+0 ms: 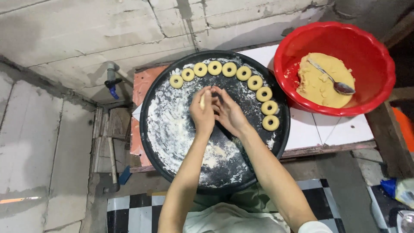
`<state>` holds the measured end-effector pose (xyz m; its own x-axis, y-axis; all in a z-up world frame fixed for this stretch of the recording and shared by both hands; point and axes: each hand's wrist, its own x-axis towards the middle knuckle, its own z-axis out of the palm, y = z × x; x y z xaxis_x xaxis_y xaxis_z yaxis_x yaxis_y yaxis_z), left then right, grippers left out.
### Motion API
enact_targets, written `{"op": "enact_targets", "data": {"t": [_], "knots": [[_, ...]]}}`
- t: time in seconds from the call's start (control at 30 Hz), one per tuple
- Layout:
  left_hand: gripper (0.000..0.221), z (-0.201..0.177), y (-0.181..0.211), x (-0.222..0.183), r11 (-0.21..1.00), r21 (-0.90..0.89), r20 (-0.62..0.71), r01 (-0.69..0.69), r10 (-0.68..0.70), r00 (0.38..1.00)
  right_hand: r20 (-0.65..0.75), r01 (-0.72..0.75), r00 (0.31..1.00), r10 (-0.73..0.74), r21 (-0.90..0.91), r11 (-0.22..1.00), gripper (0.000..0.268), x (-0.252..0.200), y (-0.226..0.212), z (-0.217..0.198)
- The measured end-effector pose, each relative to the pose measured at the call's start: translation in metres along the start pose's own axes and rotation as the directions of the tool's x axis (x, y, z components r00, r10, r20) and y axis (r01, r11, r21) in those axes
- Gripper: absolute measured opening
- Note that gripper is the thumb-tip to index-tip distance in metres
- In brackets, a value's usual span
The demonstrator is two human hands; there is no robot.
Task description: Shaping small portions of dough into rings and arranging them in a circular pattern on a tray.
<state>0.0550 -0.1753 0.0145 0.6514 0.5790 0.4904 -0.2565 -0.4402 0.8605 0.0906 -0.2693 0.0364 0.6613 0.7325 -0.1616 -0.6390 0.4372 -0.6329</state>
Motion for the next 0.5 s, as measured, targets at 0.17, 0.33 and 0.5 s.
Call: {"op": "enact_targets", "data": {"t": [0.17,0.33,0.5], "knots": [[0.081,-0.015,-0.026,0.013,0.492,-0.681,0.062,0.543,-0.7,0.711,-0.146,-0.07,0.989,0.024,-0.314,0.947,0.051,0.006,0.007,-0.012],[0.076,-0.029,-0.01,0.027,0.358,-0.809,0.16,0.467,-0.63,0.76,-0.179,-0.082,0.984,0.018,-0.356,0.931,0.046,0.002,0.004,-0.005],[0.068,-0.032,-0.015,0.023,0.29,-0.814,0.349,0.504,-0.449,0.822,-0.186,-0.01,0.98,-0.068,-0.388,0.922,0.04,0.002,0.006,-0.006]]}}
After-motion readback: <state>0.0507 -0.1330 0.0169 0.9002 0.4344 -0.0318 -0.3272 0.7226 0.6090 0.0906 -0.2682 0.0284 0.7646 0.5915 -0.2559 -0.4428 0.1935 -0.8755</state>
